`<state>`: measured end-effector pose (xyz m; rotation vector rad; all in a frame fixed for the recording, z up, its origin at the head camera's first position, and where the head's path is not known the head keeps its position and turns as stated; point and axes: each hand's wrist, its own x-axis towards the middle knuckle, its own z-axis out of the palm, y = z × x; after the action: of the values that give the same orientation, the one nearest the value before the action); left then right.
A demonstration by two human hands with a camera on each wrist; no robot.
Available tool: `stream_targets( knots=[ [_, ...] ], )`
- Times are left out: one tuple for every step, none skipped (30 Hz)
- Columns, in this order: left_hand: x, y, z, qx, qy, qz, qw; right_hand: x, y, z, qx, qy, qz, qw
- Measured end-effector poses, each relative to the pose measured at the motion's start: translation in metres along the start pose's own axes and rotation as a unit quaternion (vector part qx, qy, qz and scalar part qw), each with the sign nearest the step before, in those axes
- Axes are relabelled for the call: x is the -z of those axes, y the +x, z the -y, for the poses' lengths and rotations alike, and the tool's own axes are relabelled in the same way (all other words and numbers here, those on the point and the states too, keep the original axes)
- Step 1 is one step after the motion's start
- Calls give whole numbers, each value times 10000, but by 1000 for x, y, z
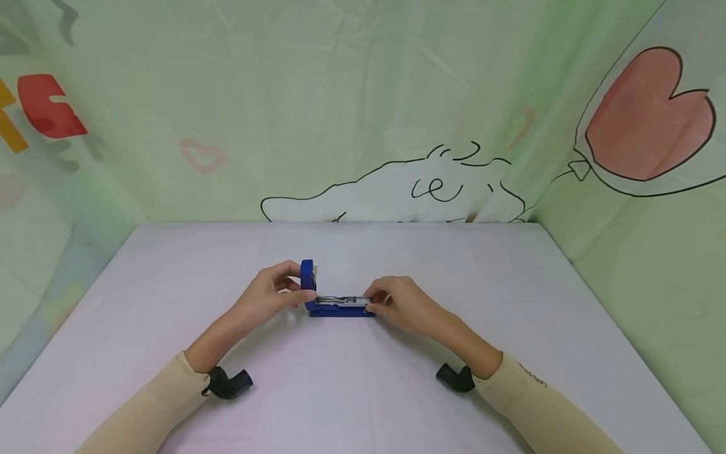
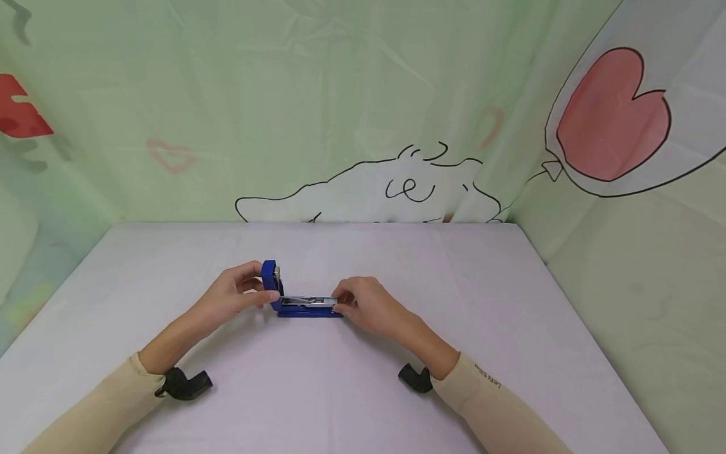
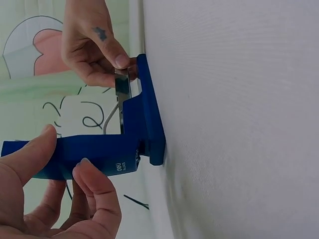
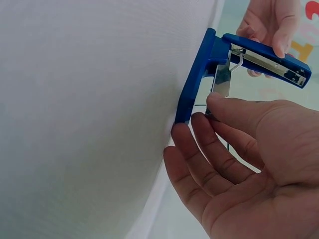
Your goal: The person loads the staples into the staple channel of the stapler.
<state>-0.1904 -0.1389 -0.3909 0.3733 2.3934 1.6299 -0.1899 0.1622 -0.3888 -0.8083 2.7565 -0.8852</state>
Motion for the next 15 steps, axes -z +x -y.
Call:
stream_targets(
  knots=[
    [0, 0, 0, 1, 4, 0, 10000, 0, 0, 0, 3, -3, -4, 10000],
    [-1, 0, 0, 16, 9, -7, 10000, 0, 0, 0, -1, -7, -5, 10000],
    [-1, 0, -1, 19, 13, -3, 10000, 0, 0, 0, 5, -10, -6, 10000],
    [-1, 1, -1, 35, 8, -9, 10000, 0, 0, 0, 4, -5, -7, 10000],
    [-1, 1, -1, 51, 2, -15, 10000, 0, 0, 0, 9, 3, -7, 10000],
    [-1, 1, -1, 53, -1, -17, 10000, 0, 0, -1, 17, -2, -9, 10000],
    [-1, 1, -1, 50, -4, -14, 10000, 0, 0, -1, 17, 3, -9, 10000],
    [-2, 1, -1, 33, -6, -4, 10000, 0, 0, -1, 17, -1, -8, 10000],
    [-2, 1, -1, 26, -12, -5, 10000, 0, 0, -1, 20, -1, -10, 10000],
    [-2, 1, -1, 23, -27, 0, 10000, 0, 0, 0, 14, 3, -9, 10000],
    [-2, 2, -1, 16, -43, 7, 10000, 0, 0, -1, 18, 8, -9, 10000],
    [-3, 2, -1, 3, -58, 17, 10000, 0, 0, -1, 16, 8, -7, 10000],
    [-3, 2, -1, -14, -74, 29, 10000, 0, 0, -1, 16, 14, -6, 10000],
    [-4, 2, -1, -34, -89, 39, 9999, 0, 0, -1, 19, 13, -7, 10000],
    [-4, 2, -2, -44, -100, 43, 9999, 0, 0, -1, 23, 13, -10, 10000]
  ],
)
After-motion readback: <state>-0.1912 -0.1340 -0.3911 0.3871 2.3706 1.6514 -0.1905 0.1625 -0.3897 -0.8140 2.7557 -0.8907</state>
